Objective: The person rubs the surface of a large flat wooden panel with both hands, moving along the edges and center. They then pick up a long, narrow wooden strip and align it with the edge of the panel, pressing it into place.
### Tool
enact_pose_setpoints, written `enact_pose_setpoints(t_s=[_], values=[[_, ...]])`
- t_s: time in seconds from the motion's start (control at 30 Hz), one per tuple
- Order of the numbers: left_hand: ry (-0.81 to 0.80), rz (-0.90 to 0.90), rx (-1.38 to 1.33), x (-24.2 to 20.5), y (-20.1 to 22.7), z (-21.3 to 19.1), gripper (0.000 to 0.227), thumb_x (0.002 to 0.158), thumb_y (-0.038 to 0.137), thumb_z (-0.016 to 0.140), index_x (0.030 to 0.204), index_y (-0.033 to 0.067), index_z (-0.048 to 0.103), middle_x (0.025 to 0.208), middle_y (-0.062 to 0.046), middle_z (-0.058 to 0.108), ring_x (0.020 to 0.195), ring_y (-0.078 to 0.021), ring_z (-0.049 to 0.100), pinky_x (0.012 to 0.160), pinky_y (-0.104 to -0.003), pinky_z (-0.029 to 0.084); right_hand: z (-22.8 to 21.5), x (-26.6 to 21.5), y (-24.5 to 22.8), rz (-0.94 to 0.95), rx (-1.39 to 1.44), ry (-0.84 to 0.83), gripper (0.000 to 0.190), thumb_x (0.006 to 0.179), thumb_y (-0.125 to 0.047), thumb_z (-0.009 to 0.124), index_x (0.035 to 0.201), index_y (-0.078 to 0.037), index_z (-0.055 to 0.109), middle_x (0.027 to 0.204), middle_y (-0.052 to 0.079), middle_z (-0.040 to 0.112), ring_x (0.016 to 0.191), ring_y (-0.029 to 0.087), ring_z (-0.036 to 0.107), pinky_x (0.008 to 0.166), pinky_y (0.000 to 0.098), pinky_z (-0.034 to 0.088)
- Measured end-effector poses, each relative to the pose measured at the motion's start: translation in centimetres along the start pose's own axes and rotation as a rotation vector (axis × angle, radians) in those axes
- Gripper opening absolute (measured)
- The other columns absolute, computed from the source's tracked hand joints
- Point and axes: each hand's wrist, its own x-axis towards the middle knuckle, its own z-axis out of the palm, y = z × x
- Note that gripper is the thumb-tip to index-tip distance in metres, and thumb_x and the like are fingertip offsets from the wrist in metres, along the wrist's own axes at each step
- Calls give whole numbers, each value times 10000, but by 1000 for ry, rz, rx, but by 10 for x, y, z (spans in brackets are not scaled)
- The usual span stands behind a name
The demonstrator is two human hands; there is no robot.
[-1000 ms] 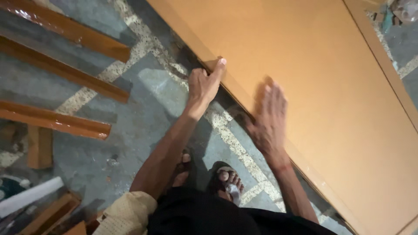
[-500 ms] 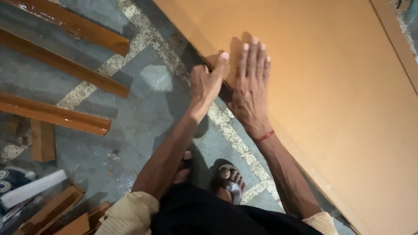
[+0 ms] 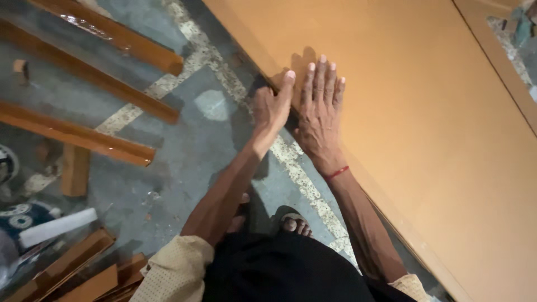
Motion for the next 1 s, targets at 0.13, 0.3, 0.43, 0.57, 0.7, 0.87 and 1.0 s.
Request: enact_pose_setpoints(t_s=[0.13, 0.3, 0.43, 0.57, 0.7, 0.87, 1.0], values=[[-26, -68, -145, -7, -9, 9, 633, 938, 529, 594, 1108, -60, 749, 984, -218, 803, 951, -318, 762, 809, -407, 577, 0, 0, 0, 4, -83, -15, 1012, 840, -138, 701, 1645, 75, 126, 1719, 277, 60, 1607, 416, 25, 1312, 529, 17], [106, 156, -102, -31, -19, 24, 812, 1030, 435, 518, 1526, -127, 204, 1493, -358, 439, 1381, -420, 509, 1161, -419, 406, 9, -1, 2, -16, -205, 52, 736, 1130, -234, 496, 1685, 64, 115, 1756, 254, 68, 1638, 383, 42, 1341, 511, 27], [102, 338, -47, -55, -20, 24, 824, 1099, 383, 429, 1662, -62, 25, 1721, -344, 187, 1595, -448, 287, 1317, -424, 275, 7, -4, 1, -11, -47, 31, 714, 1130, -267, 470, 1653, 65, 116, 1732, 246, 70, 1620, 389, 44, 1326, 518, 31], [127, 358, -33, -35, -19, 18, 869, 1061, 406, 490, 1642, -61, 42, 1718, -332, 101, 1614, -443, 146, 1324, -453, 173, 2, 1, -2, -17, -152, 5, 754, 1117, -272, 503, 1663, 81, 121, 1743, 263, 69, 1630, 394, 42, 1335, 511, 28], [220, 275, -36, -7, -15, 22, 867, 1047, 422, 485, 1643, -47, 64, 1726, -305, 67, 1616, -425, 88, 1322, -464, 126, 2, 3, -3, -7, -4, -31, 906, 942, -354, 570, 1550, 144, 119, 1642, 319, 65, 1538, 454, 33, 1255, 545, 15], [130, 269, -75, -33, -3, 23, 851, 1114, 442, 432, 1658, -30, -22, 1758, -305, -9, 1656, -425, 28, 1358, -471, 71, 7, 4, 0, 5, -147, -19, 764, 1115, -292, 517, 1657, 83, 132, 1742, 268, 76, 1630, 415, 44, 1339, 520, 35], [106, 259, -70, -34, 1, 17, 919, 1074, 459, 471, 1646, -32, -55, 1739, -312, -27, 1631, -429, 23, 1337, -464, 73, 9, 3, 1, 2, -78, -30, 727, 1111, -267, 469, 1646, 95, 136, 1728, 282, 76, 1620, 421, 52, 1328, 538, 44]])
